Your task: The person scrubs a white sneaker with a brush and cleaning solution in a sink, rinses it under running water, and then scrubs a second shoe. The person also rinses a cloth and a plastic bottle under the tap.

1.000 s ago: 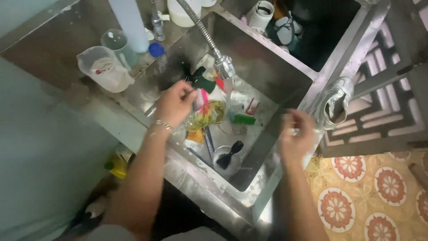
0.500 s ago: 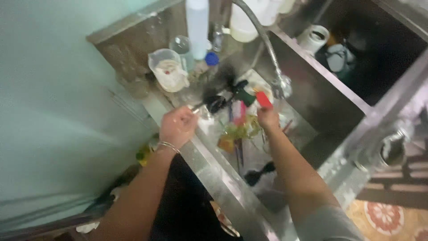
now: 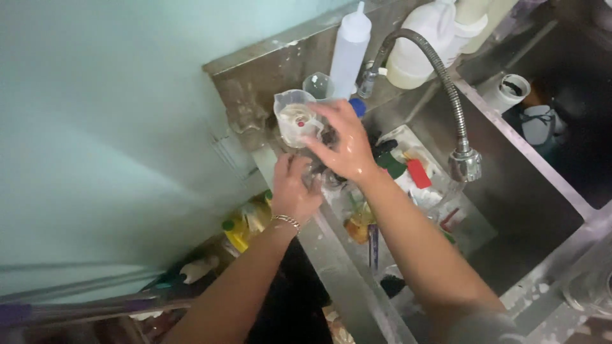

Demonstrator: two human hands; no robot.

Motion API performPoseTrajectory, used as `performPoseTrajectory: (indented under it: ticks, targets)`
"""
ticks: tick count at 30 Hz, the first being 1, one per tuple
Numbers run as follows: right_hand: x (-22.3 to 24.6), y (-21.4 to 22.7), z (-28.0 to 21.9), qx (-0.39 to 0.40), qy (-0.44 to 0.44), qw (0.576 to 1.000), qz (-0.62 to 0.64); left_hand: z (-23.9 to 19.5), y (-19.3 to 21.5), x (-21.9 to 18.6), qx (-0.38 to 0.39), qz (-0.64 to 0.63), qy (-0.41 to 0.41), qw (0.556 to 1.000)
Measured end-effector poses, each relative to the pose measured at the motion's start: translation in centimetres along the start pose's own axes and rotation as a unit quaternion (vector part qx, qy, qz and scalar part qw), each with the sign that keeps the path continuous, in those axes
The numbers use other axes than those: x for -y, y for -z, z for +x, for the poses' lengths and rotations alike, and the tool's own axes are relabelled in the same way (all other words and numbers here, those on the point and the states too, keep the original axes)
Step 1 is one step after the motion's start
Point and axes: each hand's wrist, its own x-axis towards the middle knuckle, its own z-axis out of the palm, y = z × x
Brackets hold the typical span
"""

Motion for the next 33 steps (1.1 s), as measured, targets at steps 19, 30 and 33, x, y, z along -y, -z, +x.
performPoseTrajectory:
  ticks: [19,30,33]
  targets:
    - [-1.5,-3.0,4.8,0.117,-0.068,0.989,-0.063,0.5,2.3,-2.9,0.111,0.041,0.065,0.991]
    - [-0.5,-3.9,5.0,0.024,-0.203,0.979,0.004,1.4,3.8,-4.5,0.181,0.045,0.109,0.976]
    - [-1.1,-4.1,4.3,0.005,-0.251,0.968,0.03,1.4,3.5,-4.2,0.172,0.062,0.097,0.978]
